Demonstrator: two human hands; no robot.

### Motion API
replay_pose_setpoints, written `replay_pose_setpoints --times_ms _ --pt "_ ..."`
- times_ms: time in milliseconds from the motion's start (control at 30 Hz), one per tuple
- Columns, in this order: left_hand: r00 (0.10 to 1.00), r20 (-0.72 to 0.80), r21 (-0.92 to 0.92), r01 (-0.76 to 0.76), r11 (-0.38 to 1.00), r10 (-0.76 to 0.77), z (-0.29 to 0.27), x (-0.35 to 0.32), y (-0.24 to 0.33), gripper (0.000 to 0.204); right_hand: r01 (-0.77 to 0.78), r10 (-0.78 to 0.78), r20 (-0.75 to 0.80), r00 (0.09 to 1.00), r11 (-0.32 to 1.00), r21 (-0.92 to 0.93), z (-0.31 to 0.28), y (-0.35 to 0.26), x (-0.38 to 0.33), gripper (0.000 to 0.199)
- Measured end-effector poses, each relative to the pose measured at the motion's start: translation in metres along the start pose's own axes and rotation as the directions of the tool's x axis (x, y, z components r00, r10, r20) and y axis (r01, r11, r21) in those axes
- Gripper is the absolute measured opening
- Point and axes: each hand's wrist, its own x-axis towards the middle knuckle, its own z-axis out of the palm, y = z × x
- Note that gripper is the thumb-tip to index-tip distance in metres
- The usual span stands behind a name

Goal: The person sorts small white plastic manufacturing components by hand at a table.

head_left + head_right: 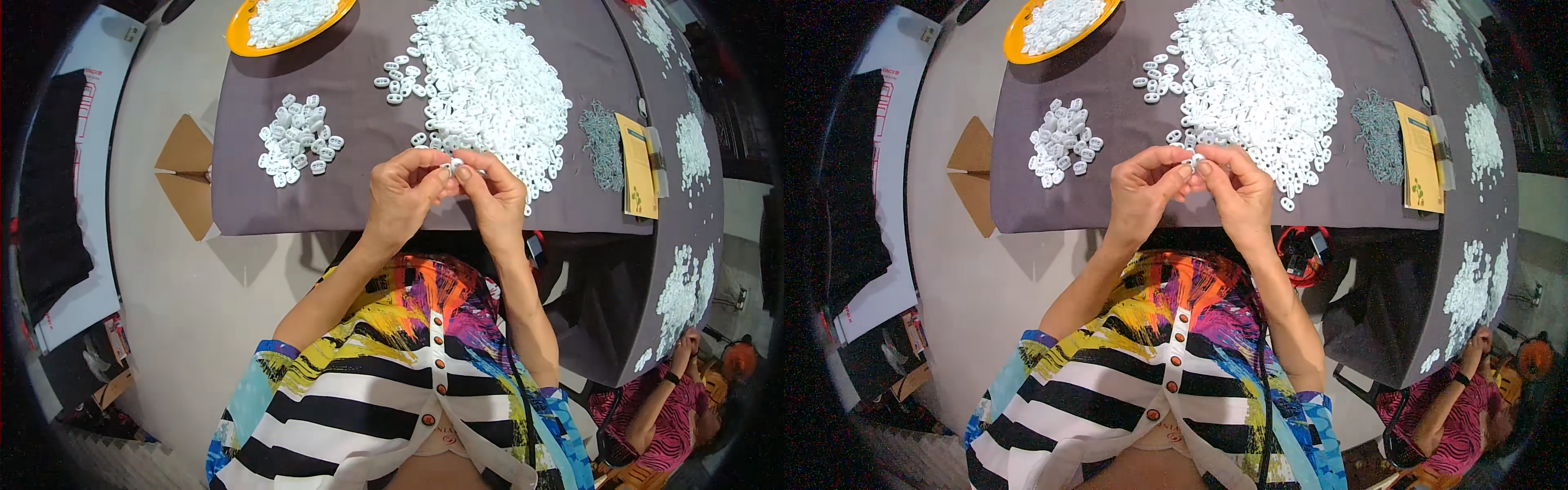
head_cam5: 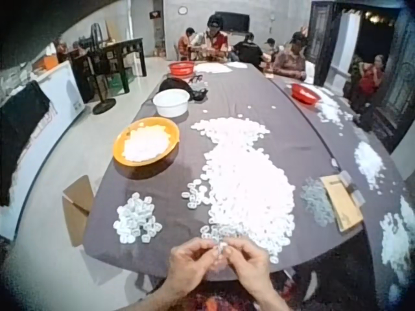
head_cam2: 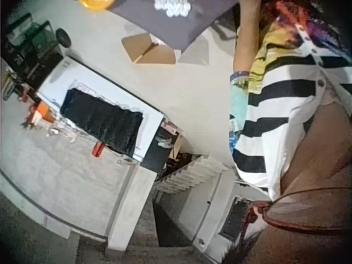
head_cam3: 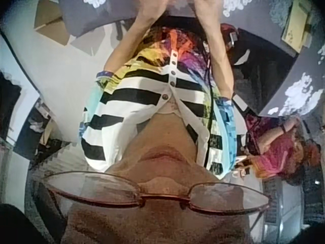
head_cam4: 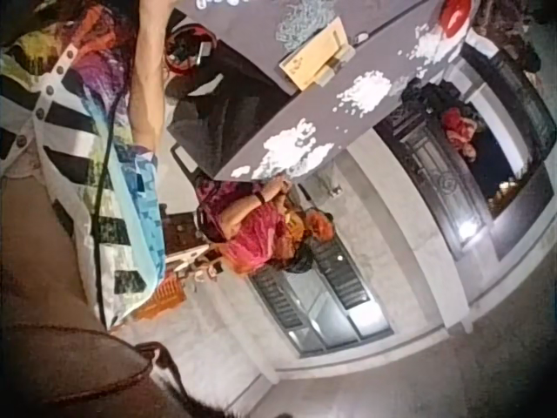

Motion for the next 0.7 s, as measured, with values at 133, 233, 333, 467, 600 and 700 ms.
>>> replay_pose_setpoints --times_ms 133,233,333,467,600,700 --pt "0.998 0.014 -0.118 0.069 0.991 -0.067 -0.002 0.002 -0.001 0.01 -0.054 0.054 -0.031 0.998 0.998 0.022 0.0 -0.001 0.001 0.018" --pt "0.996 0.006 -0.154 0.086 0.984 -0.086 -0.003 0.002 0.0 0.011 -0.046 0.049 -0.034 0.998 0.997 0.069 0.0 -0.003 0.002 0.016" --pt "0.992 -0.004 -0.178 0.125 0.976 -0.128 -0.005 0.004 0.001 0.01 -0.061 0.062 -0.028 0.998 0.997 0.056 0.001 -0.005 0.003 0.015" --pt "0.993 -0.028 -0.239 0.108 0.965 -0.118 -0.005 0.004 -0.002 0.01 -0.038 0.038 -0.025 0.999 0.999 -0.001 0.003 -0.001 0.004 0.014" --pt "0.988 -0.067 -0.209 0.123 0.97 -0.14 -0.004 0.009 -0.003 0.009 0.019 -0.02 -0.026 0.999 0.999 -0.037 0.006 0.005 0.008 0.015" --pt "0.982 -0.079 -0.218 0.149 0.964 -0.17 -0.005 0.013 -0.006 0.009 0.018 -0.02 -0.031 0.999 0.996 -0.082 0.007 0.009 0.011 0.016"
